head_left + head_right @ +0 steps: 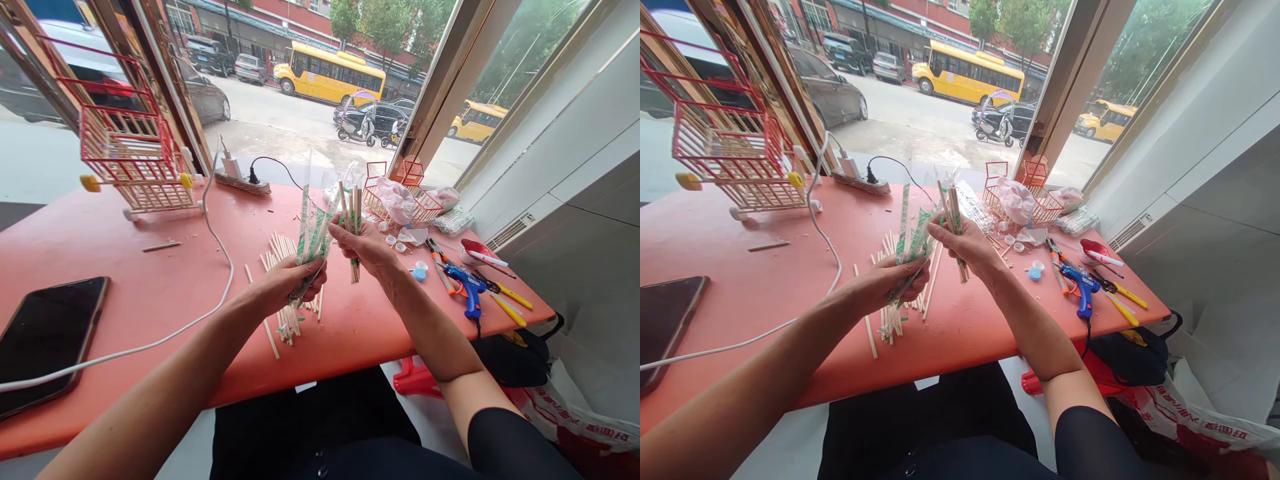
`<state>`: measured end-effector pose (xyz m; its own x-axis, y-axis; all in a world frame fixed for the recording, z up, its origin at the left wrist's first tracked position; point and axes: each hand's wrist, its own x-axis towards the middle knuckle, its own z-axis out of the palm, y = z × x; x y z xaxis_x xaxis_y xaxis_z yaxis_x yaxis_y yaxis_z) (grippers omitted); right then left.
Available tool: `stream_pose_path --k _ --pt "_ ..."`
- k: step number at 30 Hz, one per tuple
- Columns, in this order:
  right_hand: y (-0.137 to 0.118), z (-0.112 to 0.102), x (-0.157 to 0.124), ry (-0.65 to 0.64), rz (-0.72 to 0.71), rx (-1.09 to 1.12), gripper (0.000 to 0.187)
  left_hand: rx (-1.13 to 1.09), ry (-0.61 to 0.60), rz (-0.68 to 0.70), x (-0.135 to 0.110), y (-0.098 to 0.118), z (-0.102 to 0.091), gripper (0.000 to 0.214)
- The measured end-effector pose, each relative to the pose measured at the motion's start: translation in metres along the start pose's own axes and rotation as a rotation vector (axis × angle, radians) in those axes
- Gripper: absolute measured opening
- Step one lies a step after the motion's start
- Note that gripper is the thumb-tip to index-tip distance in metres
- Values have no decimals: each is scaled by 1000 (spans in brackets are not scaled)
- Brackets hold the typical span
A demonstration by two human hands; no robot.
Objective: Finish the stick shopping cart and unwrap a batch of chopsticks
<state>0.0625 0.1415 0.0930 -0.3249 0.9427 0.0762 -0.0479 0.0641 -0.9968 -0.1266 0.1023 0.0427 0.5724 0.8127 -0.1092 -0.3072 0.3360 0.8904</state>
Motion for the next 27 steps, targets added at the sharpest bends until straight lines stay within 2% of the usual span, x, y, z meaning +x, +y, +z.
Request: stream_pose_path --k 9,16,22,27 --pt "1 -1 1 63 20 -33 67 48 62 -11 -2 1 3 64" --pt "1 -1 4 136 -15 68 62 108 69 -1 -2 1 2 66" --pt "-3 -15 10 230 -78 178 59 156 28 -33 -3 3 3 68" --pt "-5 -28 17 303 -147 245 66 205 -13 -58 -4 1 2 69"
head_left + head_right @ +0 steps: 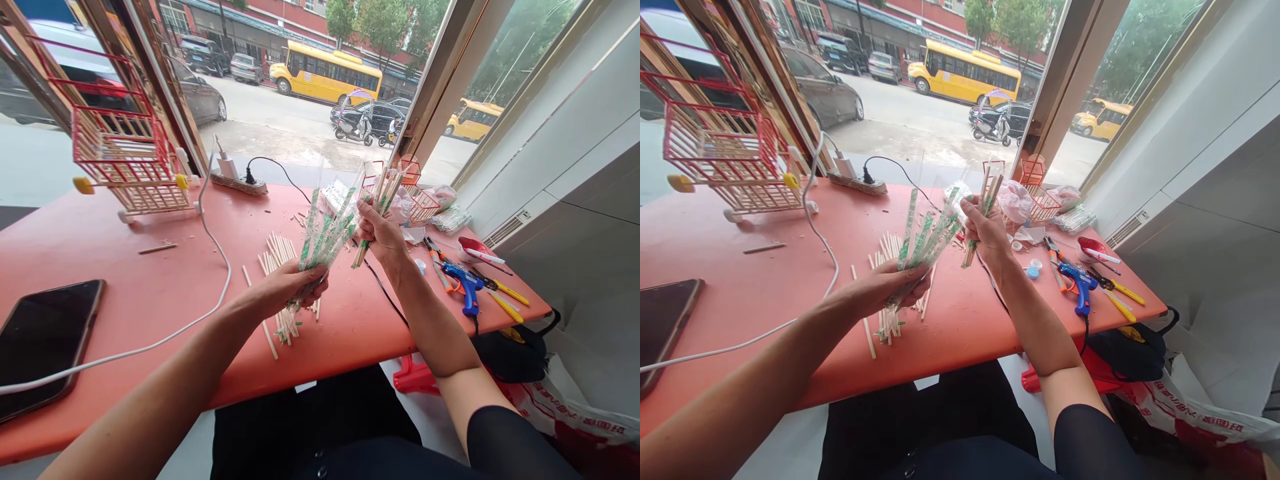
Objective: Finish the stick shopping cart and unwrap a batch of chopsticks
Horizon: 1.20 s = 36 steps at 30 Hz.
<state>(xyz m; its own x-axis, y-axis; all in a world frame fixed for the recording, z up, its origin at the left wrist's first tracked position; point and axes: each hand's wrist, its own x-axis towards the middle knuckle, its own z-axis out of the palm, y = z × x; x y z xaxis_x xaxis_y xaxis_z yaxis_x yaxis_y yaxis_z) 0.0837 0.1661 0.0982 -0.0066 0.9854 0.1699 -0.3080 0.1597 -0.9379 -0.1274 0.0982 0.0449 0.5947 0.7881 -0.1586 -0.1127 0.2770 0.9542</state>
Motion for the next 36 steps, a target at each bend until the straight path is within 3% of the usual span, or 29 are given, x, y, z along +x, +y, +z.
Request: stream_pose_path --k 5,9,14,24,36 --pt "-2 1 -1 15 -6 -12 58 -39 43 62 2 0 -1 69" --pt "2 9 -6 -45 88 -10 67 -71 107 108 1 5 1 70" --pt "11 19 -14 -120 151 21 74 -46 81 114 -1 7 1 69" --pt "15 19 -14 -19 151 28 75 105 47 147 3 -3 -2 70" --pt "14 9 -4 69 49 22 39 65 125 149 1 0 1 60"
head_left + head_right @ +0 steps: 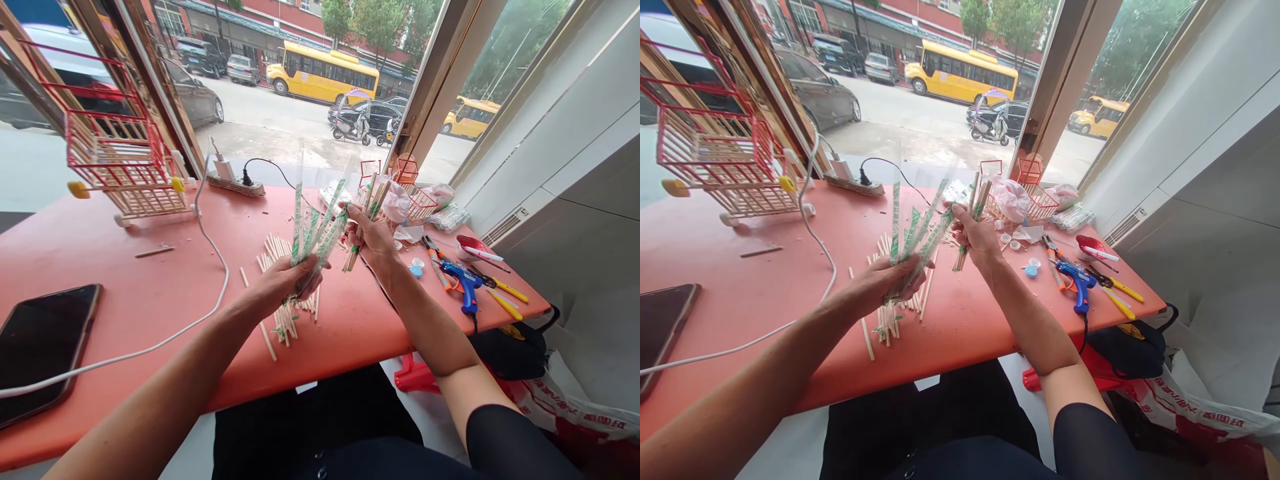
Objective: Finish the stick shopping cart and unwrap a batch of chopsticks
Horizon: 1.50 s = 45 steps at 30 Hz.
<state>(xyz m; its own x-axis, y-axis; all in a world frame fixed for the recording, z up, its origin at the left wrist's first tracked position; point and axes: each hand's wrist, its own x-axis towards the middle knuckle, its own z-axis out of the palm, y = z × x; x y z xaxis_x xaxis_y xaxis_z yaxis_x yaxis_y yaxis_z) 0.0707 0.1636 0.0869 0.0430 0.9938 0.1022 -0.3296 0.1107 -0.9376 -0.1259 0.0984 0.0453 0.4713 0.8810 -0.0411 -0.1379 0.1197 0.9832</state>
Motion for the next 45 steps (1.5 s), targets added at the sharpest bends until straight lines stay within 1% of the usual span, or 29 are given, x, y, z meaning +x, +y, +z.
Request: stream_pose_path --k 3,5,9,14,16,19,21,23,25,27,28,31,32,34,36,39,41,43,45 --pt "-2 0 3 69 -17 22 33 12 -27 -32 0 -1 -2 57" --pt "-4 0 4 98 -17 50 33 28 -42 -65 -1 -2 -3 56" --pt "-8 1 2 79 -41 72 36 37 -56 -88 -2 -1 -3 54" --pt "-13 2 -3 23 -48 -22 32 6 -58 -85 -3 1 -1 51" --pt "-12 0 0 35 -65 -44 29 13 -56 -76 -3 1 -1 52" --pt "-11 -5 7 86 -105 -43 27 9 -51 -56 -2 1 -3 53" --pt "-13 -11 13 141 -148 -16 23 -29 -31 -51 -1 1 -6 52" --pt "-18 -17 19 206 -179 42 15 -85 6 -45 1 2 -10 50" --pt "-24 -22 23 258 -179 114 5 -142 60 -37 2 3 -13 46" --pt "-32 -27 26 275 -143 152 3 -187 123 -34 3 4 -16 40" --pt "-35 -30 27 277 -118 154 3 -204 151 -38 3 5 -17 37" --pt "-46 -38 28 267 -67 122 20 -244 223 -54 5 6 -19 29" --pt "-48 -40 28 253 -64 107 24 -258 242 -52 5 6 -20 28" --pt "-49 -40 25 190 -62 74 25 -285 267 -30 6 6 -21 29" --pt "-43 -34 18 68 -28 30 25 -301 272 1 6 7 -21 32" --pt "-21 -15 3 -157 88 -61 31 -297 258 35 6 8 -19 37" --pt "-3 0 -8 -269 167 -116 40 -281 249 53 6 7 -16 40" --pt "13 11 -17 -350 203 -126 50 -264 260 70 6 6 -13 44" --pt "23 17 -23 -395 203 -114 58 -243 278 76 6 4 -11 50"
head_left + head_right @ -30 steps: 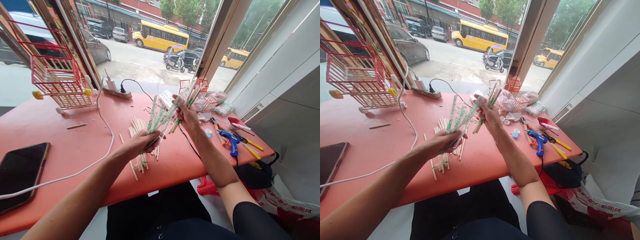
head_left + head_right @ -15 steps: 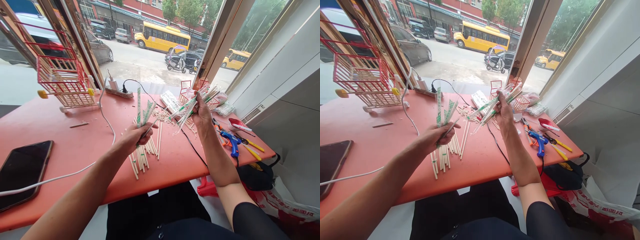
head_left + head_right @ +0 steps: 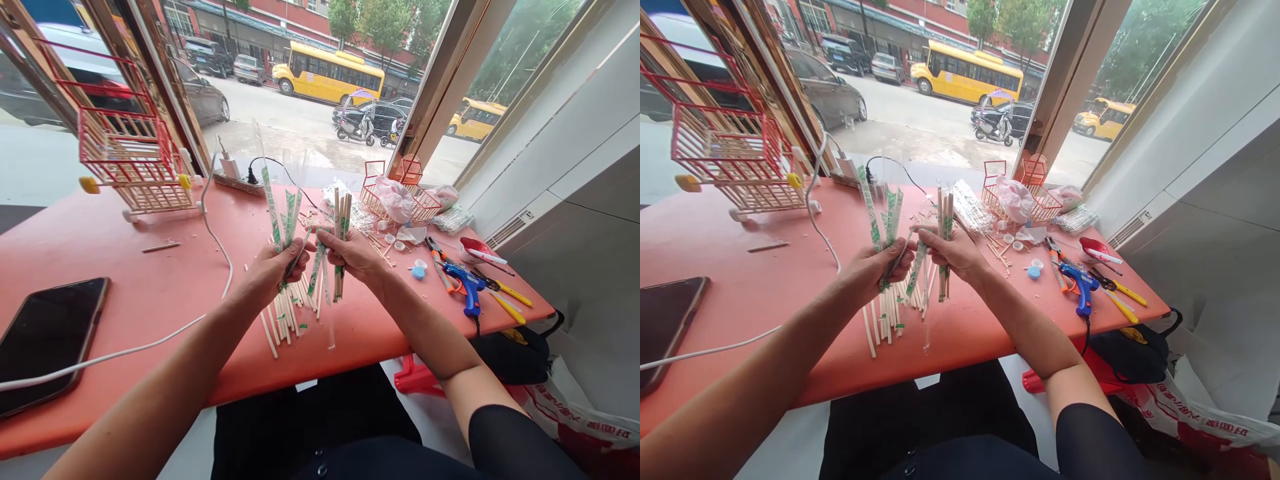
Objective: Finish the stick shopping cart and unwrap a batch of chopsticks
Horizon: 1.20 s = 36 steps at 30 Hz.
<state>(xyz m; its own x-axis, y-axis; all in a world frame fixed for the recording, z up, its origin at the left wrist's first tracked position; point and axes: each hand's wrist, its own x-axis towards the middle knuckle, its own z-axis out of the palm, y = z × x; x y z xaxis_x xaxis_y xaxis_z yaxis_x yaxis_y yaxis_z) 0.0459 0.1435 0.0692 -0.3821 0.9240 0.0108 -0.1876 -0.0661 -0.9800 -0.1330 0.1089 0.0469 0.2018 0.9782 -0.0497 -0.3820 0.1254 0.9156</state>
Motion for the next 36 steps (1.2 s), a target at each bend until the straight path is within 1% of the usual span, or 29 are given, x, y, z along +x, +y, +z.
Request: stream_pose_path --k 4,8,10,12,15,17,19,24,27,31,33,36 --pt "5 5 -1 -15 -19 10 63 35 -19 1 -1 -2 4 59" --pt "4 5 -1 1 -11 -1 61 96 -57 13 -3 -2 4 61" --pt "5 4 0 18 -17 2 61 139 -57 15 -3 -3 4 60" --pt "4 2 2 55 -34 15 62 180 -49 28 -3 -3 3 60" --pt "0 -4 6 162 -84 32 59 207 -72 40 -2 -5 3 61" --pt "-3 -8 8 221 -119 32 54 204 -108 14 -3 -6 4 62" --pt "-6 -10 8 246 -132 35 51 220 -138 -22 -3 -7 4 65" --pt "-5 -8 7 228 -94 41 56 323 -186 -85 -5 -7 5 64" --pt "-4 -6 6 230 -82 35 56 299 -201 -112 -6 -7 6 59" --pt "-4 -6 6 201 -129 61 56 247 -196 -154 -6 -9 9 56" --pt "-3 -7 6 192 -150 84 58 269 -208 -151 -6 -10 8 56" --pt "-1 -9 9 224 -149 106 58 341 -250 -112 -7 -8 5 57"
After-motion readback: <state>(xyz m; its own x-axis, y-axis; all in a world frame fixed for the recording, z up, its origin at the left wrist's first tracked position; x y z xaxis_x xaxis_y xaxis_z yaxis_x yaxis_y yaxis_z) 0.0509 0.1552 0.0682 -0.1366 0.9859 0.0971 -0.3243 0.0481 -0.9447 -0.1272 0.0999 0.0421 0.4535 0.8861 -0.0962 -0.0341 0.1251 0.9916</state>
